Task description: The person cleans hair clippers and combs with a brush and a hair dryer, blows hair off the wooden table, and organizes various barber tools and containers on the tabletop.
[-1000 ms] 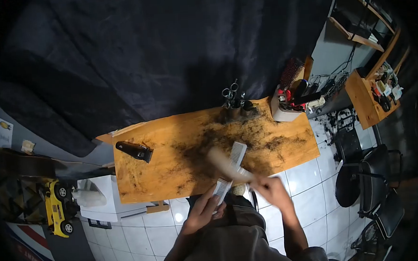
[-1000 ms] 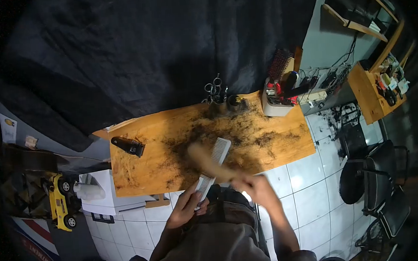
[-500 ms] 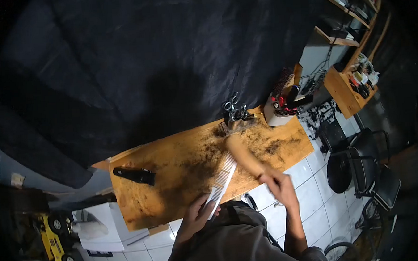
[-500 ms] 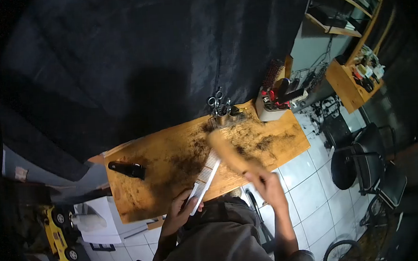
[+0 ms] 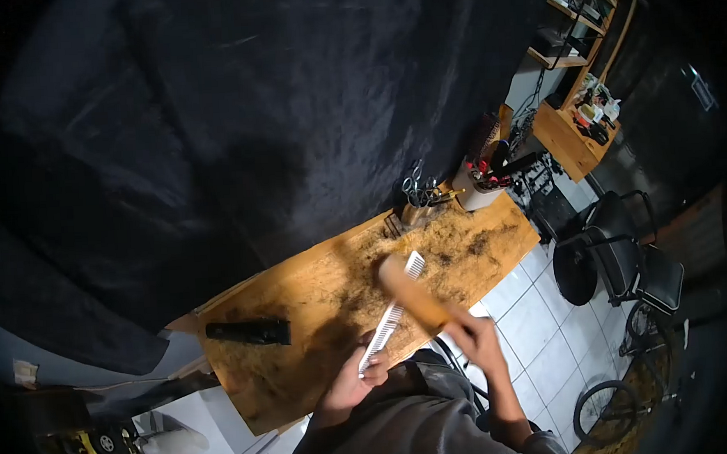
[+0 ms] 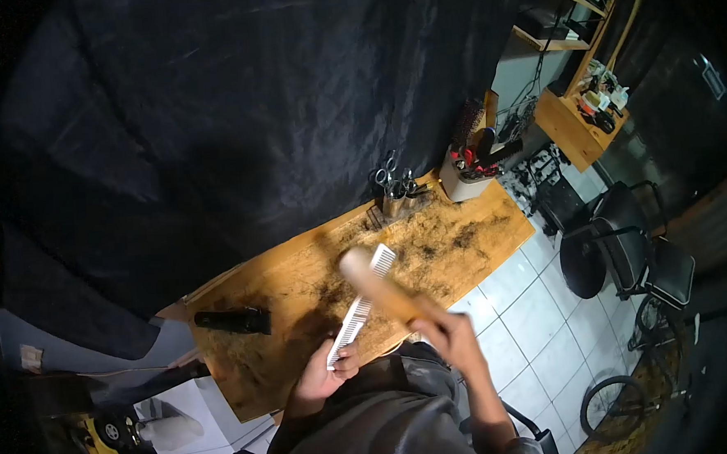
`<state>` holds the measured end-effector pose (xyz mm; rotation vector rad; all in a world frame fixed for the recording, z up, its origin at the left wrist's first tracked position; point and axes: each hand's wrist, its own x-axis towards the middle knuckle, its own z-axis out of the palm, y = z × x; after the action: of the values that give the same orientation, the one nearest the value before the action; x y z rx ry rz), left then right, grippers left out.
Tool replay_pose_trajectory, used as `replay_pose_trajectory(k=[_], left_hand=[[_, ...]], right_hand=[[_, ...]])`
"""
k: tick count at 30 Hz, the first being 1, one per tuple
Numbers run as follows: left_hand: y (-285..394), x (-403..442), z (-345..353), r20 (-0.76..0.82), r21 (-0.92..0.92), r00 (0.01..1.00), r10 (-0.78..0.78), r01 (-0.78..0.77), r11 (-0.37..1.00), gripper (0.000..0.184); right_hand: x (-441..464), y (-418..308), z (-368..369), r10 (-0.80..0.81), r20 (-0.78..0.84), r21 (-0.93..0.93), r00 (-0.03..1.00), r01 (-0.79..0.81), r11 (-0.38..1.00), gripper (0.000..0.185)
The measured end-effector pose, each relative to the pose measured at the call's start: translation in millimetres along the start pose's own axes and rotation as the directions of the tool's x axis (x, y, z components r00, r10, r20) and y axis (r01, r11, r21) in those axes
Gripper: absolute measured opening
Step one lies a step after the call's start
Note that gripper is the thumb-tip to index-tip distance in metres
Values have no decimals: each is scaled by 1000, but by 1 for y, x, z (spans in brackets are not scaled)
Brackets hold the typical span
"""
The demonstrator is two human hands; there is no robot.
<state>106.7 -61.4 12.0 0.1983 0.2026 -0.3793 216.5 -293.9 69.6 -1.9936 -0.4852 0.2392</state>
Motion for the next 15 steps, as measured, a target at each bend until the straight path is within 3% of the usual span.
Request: replay_pose_trajectory(k=[2,4,5,6,7,8,10,11,13,14,15], left_hand=[[6,-7,7,66,-88,995,-81,87,992,34],[11,-11,8,99,-143,988,-116,130,981,33],[11,-12,7,97,-156,989,-110,124,980,35],[11,-13,6,93,-171,991,-102,116,978,37],[13,-10,6,127,-246,989,-73,103,964,41],[11,-11,10,-126,-183,990,-69,46,982,39],[15,-12,43,-585,-15,811,-5,-5,1000,37],[13,-8,-18,-47,61,999,-3,6,998,37],[20,-16,-5,-54,251,998,-27,40,967,50],[23,-22,-4,32,165,995,-99,93,982,59],[25,-26,1,143,245,982,-119,82,966,67]], right_hand=[[10,-3,-1,103,-262,9,960,-105,994,40],[14,-16,-1,119,-367,-6,922,-130,991,40],[8,-15,2,132,-363,40,922,-126,991,38],[-3,-26,1,293,-235,73,927,-283,956,33],[-12,-24,4,170,-74,37,983,-167,985,32],[-21,-23,7,41,91,21,995,-43,999,31],[-34,-45,23,-33,324,121,946,-7,993,33],[-31,-63,23,48,449,3,892,-55,998,38],[-37,-45,29,47,265,17,963,-53,998,38],[-39,-37,30,45,171,24,984,-50,998,38],[-37,-31,22,146,113,18,983,-149,989,40]])
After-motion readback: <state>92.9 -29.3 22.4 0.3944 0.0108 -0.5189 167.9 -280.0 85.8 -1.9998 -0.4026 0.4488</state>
